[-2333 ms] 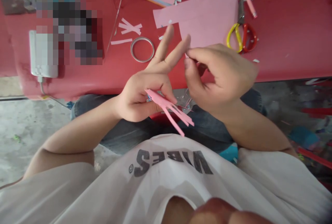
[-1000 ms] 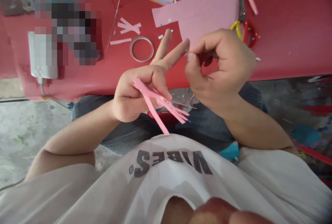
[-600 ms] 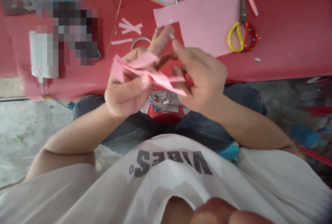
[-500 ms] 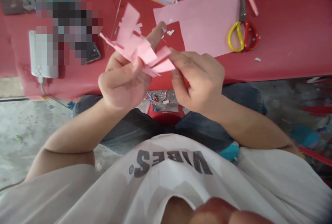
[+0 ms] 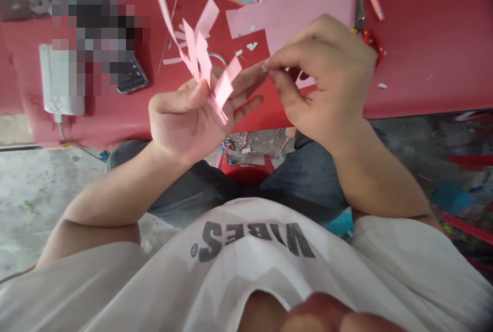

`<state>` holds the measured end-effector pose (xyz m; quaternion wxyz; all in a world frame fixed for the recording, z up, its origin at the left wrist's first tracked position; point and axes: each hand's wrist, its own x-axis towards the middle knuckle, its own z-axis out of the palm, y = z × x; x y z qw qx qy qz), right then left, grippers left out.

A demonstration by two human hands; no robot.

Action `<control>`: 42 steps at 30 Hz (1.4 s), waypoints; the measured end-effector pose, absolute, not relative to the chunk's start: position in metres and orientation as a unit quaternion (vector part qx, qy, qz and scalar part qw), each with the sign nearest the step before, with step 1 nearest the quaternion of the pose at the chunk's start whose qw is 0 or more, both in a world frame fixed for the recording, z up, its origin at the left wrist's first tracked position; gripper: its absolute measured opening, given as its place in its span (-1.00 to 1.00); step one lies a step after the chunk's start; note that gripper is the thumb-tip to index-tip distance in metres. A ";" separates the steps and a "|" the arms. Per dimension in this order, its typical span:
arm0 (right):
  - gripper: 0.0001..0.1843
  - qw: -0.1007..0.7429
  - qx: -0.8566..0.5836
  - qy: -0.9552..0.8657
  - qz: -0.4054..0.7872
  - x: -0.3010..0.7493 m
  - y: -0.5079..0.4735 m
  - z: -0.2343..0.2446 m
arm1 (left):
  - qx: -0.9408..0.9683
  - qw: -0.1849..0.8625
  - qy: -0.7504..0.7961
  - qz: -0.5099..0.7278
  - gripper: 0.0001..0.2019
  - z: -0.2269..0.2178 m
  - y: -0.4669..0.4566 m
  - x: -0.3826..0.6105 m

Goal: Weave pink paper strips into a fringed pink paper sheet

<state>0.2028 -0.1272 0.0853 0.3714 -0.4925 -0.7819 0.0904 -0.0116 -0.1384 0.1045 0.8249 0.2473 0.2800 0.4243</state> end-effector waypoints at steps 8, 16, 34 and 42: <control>-0.83 0.323 -0.461 -0.816 0.130 0.210 -0.121 0.083 | 0.296 0.817 0.305 0.390 -0.81 0.101 -0.137 -0.017; -0.90 0.315 -0.448 -0.831 0.092 0.213 -0.120 0.086 | 0.259 0.821 0.331 0.385 -0.85 0.099 -0.134 -0.016; -0.81 0.526 -0.475 -0.664 0.239 0.167 -0.130 0.058 | 0.225 0.742 0.388 0.498 -0.85 0.086 -0.133 -0.004; -0.90 0.520 -0.460 -0.666 0.275 0.174 -0.125 0.063 | 0.262 0.733 0.379 0.500 -0.87 0.089 -0.138 -0.001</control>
